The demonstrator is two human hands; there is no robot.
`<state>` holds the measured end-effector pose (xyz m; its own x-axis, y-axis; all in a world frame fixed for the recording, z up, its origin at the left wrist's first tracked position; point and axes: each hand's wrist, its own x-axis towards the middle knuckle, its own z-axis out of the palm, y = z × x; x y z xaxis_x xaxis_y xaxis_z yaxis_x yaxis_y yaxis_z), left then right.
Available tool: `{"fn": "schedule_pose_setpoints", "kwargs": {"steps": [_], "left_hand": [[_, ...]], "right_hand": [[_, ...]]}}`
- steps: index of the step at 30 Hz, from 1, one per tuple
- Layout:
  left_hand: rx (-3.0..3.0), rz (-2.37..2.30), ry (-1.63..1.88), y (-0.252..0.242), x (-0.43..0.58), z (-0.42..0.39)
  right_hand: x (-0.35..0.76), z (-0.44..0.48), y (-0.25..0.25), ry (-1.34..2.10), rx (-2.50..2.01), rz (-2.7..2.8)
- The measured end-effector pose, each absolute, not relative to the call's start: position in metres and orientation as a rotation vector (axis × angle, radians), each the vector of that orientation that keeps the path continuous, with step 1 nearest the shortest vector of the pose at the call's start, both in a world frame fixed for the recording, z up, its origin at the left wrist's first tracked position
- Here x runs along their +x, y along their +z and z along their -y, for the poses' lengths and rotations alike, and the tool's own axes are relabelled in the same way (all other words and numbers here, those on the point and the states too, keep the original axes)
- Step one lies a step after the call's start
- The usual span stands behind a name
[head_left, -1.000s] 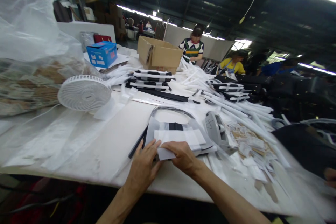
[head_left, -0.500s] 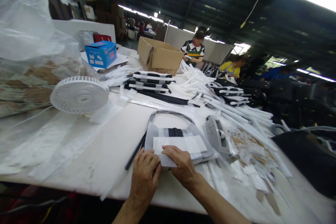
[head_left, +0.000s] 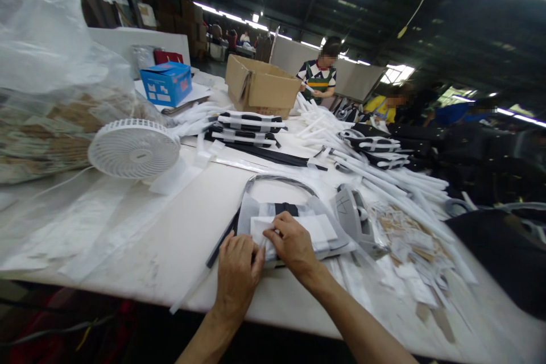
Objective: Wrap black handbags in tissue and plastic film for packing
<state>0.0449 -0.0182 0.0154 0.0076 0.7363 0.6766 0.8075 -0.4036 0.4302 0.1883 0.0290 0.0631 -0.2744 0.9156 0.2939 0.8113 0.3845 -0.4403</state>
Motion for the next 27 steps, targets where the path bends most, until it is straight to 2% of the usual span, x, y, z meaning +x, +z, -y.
{"fn": "schedule_pose_setpoints", "kwargs": {"steps": [10,17,27], "left_hand": [[-2.167,1.752,-1.202,0.022,0.045,0.012],[-2.210,1.441,-1.186,0.037,0.055,0.019],[-2.248,1.340,-0.945,0.006,0.073,0.030]], "right_hand": [[0.190,-0.047,0.073,0.499,-1.796,2.101],[0.193,-0.058,0.067,0.566,-1.793,2.134],[0.190,-0.064,0.061,0.594,-1.776,2.058]]}}
